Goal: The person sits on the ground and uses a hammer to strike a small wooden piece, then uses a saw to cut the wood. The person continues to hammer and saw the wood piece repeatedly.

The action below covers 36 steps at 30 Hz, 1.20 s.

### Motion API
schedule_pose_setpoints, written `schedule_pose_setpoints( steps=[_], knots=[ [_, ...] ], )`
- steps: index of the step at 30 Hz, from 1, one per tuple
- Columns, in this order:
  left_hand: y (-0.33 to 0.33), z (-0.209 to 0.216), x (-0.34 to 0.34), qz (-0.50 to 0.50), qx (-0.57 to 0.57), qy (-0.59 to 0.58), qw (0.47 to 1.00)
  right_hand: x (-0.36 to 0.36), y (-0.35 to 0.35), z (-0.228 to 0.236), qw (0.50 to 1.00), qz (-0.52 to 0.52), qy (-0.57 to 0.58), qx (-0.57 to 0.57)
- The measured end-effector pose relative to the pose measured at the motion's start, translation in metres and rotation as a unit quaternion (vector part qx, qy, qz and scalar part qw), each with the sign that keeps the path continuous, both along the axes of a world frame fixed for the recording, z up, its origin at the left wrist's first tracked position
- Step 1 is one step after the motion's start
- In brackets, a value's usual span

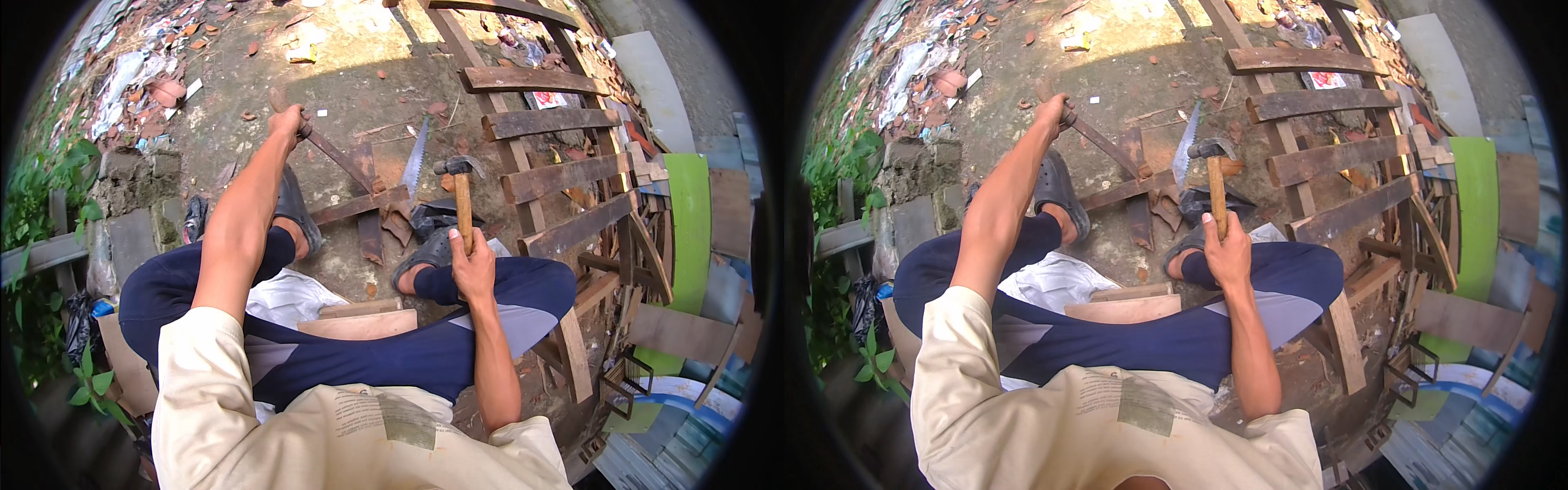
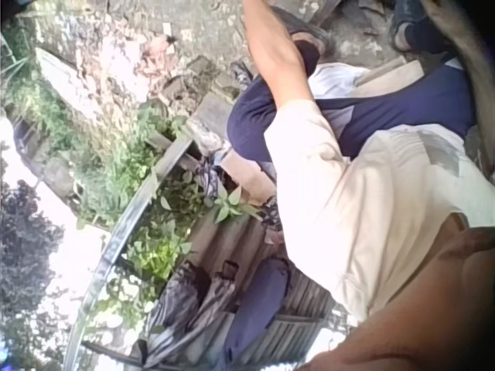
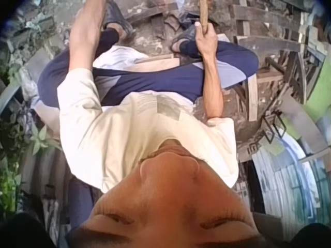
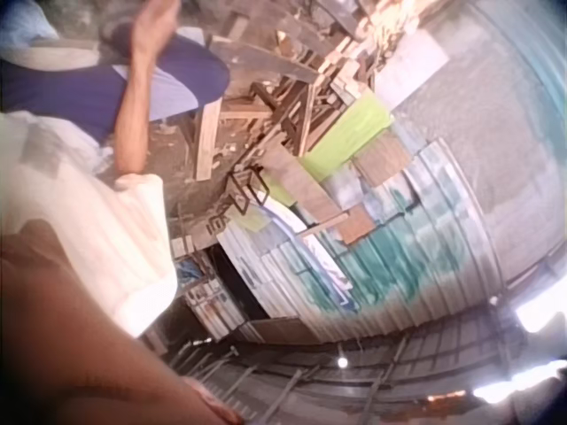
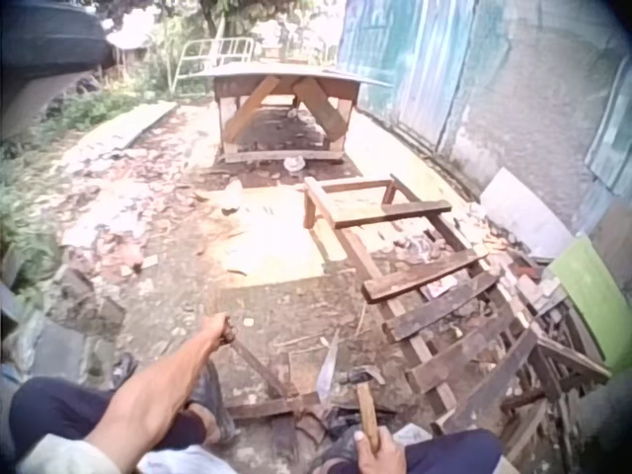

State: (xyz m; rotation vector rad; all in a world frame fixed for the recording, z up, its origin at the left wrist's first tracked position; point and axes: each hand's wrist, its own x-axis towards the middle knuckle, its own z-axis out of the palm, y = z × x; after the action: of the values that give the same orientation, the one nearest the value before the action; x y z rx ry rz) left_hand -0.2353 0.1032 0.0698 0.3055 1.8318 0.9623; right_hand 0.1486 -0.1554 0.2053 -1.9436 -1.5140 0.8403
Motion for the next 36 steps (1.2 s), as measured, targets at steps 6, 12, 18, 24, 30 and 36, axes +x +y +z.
schedule_pose_setpoints(
  steps=[6,12,18,24,30,36],
  knots=[
    [-0.031,-0.002,-0.01,0.051,0.018,0.118,0.992,0.001,0.002,-0.001,1.0,-0.002,0.01,-0.015],
    [-0.034,0.064,0.036,-0.173,0.147,0.383,0.896,-0.004,0.004,-0.002,1.0,0.002,0.019,-0.013],
    [-0.027,0.107,0.067,-0.197,0.243,0.268,0.911,-0.006,0.007,0.0,1.0,0.003,0.018,-0.022],
    [-0.05,0.101,0.097,-0.237,0.24,0.22,0.915,-0.007,0.009,0.006,0.998,-0.009,0.038,-0.043],
    [-0.079,0.092,0.119,-0.267,0.16,0.359,0.88,0.001,0.007,-0.01,1.0,-0.011,0.026,0.007],
    [-0.092,0.085,0.131,-0.216,0.123,0.369,0.895,0.001,0.009,0.003,0.998,-0.032,0.047,-0.028]
  ],
)
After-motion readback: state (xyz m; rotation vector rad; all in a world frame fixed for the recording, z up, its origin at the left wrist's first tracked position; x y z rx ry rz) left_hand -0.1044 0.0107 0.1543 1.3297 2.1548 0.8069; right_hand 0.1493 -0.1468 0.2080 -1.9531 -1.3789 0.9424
